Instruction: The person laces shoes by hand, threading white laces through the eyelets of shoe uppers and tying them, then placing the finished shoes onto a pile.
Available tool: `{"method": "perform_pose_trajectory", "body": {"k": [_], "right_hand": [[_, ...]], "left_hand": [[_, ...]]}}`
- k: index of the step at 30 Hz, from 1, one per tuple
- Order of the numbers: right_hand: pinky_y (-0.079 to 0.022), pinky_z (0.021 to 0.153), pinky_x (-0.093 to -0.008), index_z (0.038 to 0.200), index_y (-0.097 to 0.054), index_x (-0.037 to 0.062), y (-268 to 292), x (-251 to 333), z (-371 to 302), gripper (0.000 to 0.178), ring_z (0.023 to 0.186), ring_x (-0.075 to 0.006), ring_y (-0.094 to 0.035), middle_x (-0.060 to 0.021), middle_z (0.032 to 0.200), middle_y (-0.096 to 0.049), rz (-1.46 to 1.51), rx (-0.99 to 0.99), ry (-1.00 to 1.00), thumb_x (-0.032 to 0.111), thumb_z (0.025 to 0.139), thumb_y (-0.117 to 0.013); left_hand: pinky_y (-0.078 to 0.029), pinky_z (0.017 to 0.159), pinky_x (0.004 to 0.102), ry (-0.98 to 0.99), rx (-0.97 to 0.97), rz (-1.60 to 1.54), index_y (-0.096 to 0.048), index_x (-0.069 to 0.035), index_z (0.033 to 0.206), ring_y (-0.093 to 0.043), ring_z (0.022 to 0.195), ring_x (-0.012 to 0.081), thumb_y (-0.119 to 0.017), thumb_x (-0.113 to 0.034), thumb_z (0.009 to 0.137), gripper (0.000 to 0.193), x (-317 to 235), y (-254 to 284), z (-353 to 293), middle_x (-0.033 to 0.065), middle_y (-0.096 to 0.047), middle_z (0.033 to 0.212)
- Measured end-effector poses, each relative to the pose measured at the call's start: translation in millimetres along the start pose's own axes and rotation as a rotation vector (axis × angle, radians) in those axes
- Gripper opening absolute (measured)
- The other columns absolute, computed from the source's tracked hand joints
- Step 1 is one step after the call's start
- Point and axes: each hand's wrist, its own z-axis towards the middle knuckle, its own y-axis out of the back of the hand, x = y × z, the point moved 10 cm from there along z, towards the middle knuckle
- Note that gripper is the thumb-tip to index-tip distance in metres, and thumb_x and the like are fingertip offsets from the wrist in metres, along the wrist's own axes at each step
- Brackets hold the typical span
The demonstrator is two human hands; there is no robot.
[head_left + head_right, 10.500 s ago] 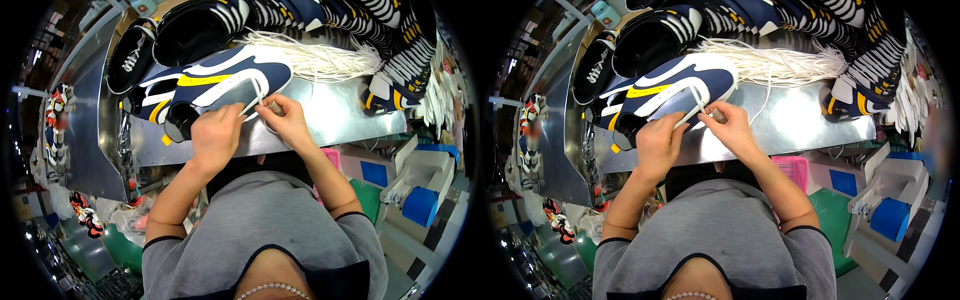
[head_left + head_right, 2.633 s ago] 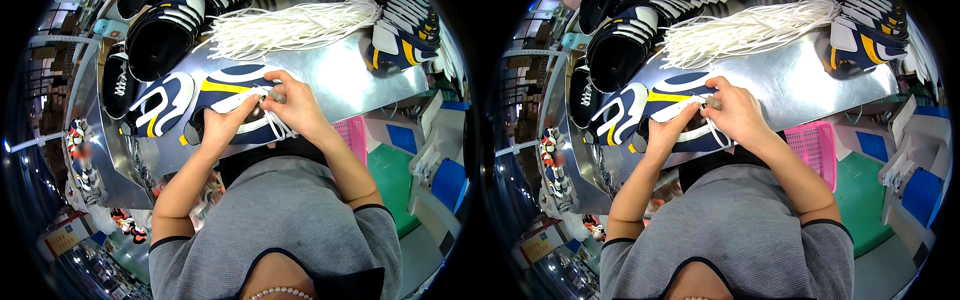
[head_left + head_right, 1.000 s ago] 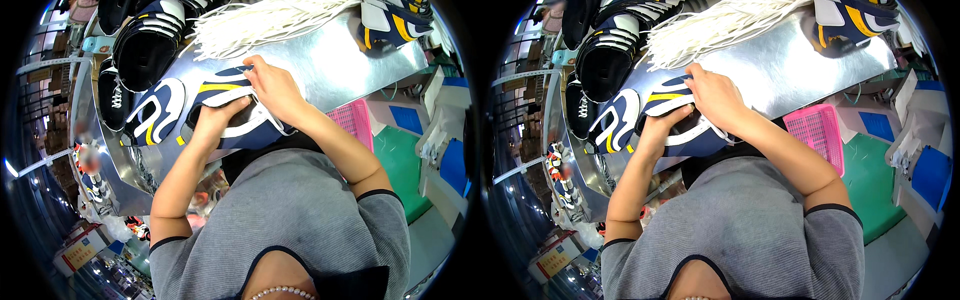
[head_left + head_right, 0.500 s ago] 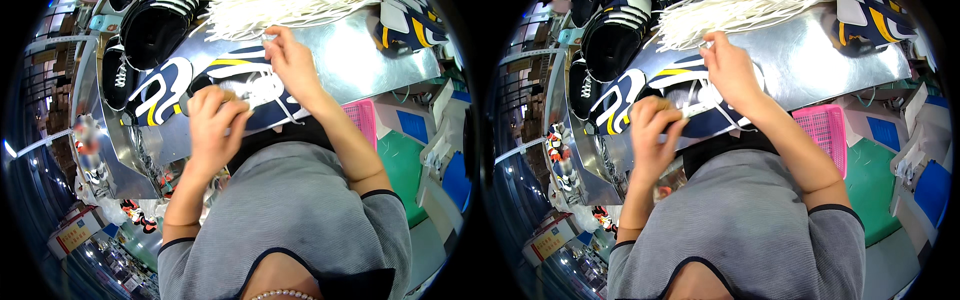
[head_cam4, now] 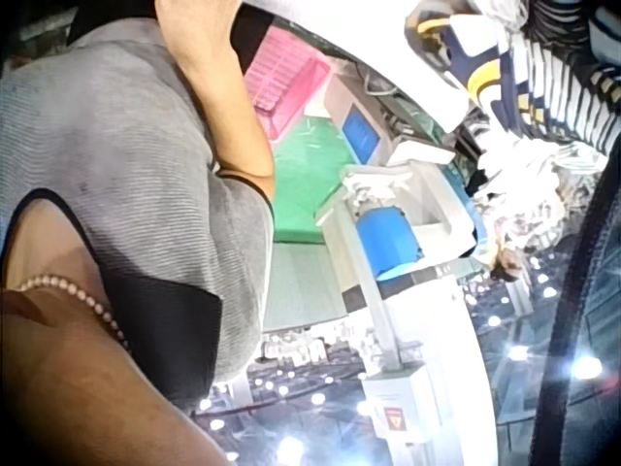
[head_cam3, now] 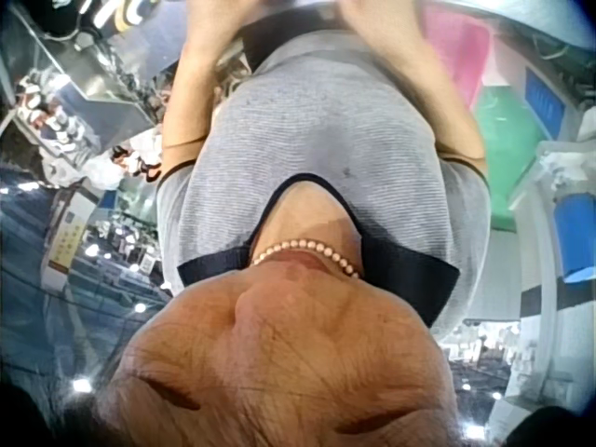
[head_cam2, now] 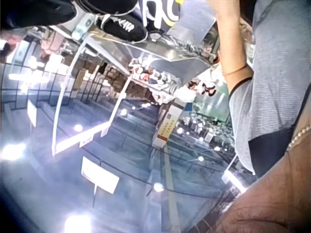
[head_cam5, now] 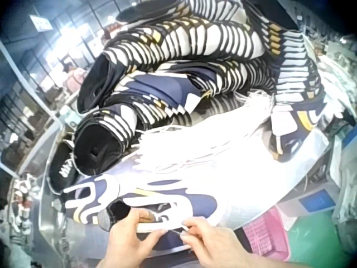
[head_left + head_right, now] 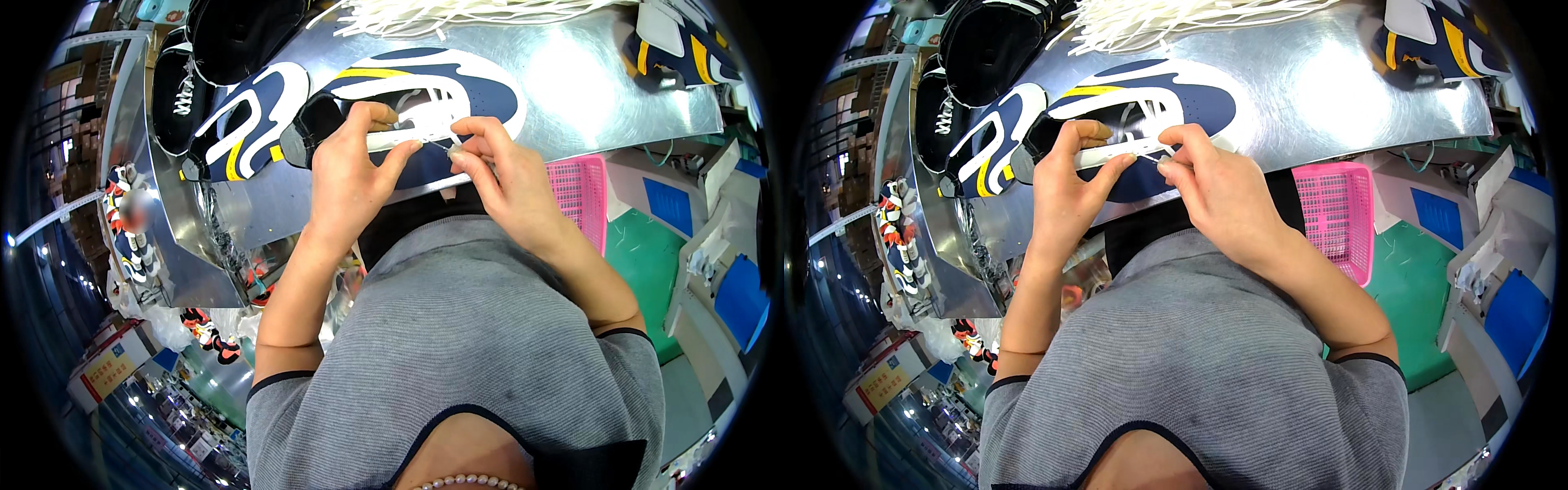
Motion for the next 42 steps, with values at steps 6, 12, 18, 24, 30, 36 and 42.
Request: {"method": "perform_pose_trajectory", "body": {"k": [6,12,18,24,30,36,42], "right_hand": [[-0.050,0.066,-0.0432,0.117,-0.050,0.0042,-7.1,-3.4,5.3,0.024,0.074,-0.0332,-0.068,-0.0126,0.081,-0.069,-0.053,0.040,-0.056,0.016,0.097,-0.058],[-0.050,0.066,-0.0463,0.113,-0.046,0.0027,-28.9,-2.6,14.4,0.023,0.074,-0.0371,-0.067,-0.0155,0.077,-0.067,-0.099,-0.004,-0.098,0.016,0.097,-0.057],[-0.050,0.062,-0.0473,0.105,-0.049,0.0055,-35.6,2.9,21.8,0.018,0.069,-0.0386,-0.066,-0.0161,0.075,-0.066,-0.197,0.025,-0.016,0.017,0.096,-0.058],[-0.052,0.055,-0.0300,0.095,-0.069,0.0061,34.5,53.1,24.4,0.011,0.072,-0.0226,-0.069,-0.0086,0.075,-0.069,-0.152,-0.133,0.250,0.012,0.085,-0.070],[-0.052,0.070,-0.0451,0.100,-0.071,0.0097,-36.7,41.6,54.7,0.020,0.079,-0.0344,-0.068,-0.0129,0.082,-0.071,-0.467,0.380,0.169,0.022,0.088,-0.060],[-0.054,0.071,-0.0386,0.106,-0.072,0.0102,-38.3,23.5,55.3,0.023,0.080,-0.0296,-0.070,-0.0138,0.086,-0.073,-0.207,0.403,0.020,0.021,0.086,-0.070],[-0.055,0.081,-0.0296,0.110,-0.071,0.0025,-7.7,28.7,67.2,0.020,0.087,-0.0131,-0.070,-0.0036,0.094,-0.075,0.461,0.143,-0.028,0.009,0.091,-0.068]], "left_hand": [[-0.055,0.076,0.0314,-0.200,-0.081,-0.067,-0.058,0.001,0.101,-0.070,0.083,0.0210,-0.083,-0.006,0.078,0.035,-7.0,3.0,-4.5,0.0115,-0.069,0.091],[-0.051,0.063,0.0354,-0.459,-0.151,0.010,-0.059,-0.002,0.100,-0.066,0.073,0.0290,-0.080,-0.003,0.076,0.032,-22.8,3.1,-19.8,0.0105,-0.069,0.088],[-0.051,0.062,0.0350,-0.528,-0.126,0.046,-0.058,-0.001,0.099,-0.066,0.071,0.0284,-0.082,-0.002,0.076,0.034,-24.4,6.9,-26.2,0.0117,-0.068,0.085],[-0.047,0.057,0.0368,-0.593,-0.189,0.074,-0.049,-0.004,0.100,-0.059,0.062,0.0288,-0.081,0.000,0.076,0.040,-22.0,10.6,-35.5,0.0109,-0.066,0.081],[-0.046,0.059,0.0356,-0.627,-0.187,0.098,-0.051,-0.006,0.095,-0.060,0.064,0.0282,-0.080,0.000,0.075,0.035,-23.9,15.6,-49.9,0.0100,-0.065,0.080],[-0.047,0.062,0.0352,-0.624,-0.126,0.094,-0.057,-0.006,0.080,-0.061,0.067,0.0268,-0.079,-0.004,0.075,0.023,-29.0,8.9,-46.4,0.0088,-0.066,0.079],[-0.048,0.060,0.0356,-0.660,-0.019,-0.052,-0.052,-0.004,0.101,-0.061,0.066,0.0265,-0.080,0.003,0.074,0.040,-29.1,4.3,-43.8,0.0094,-0.066,0.082]]}}
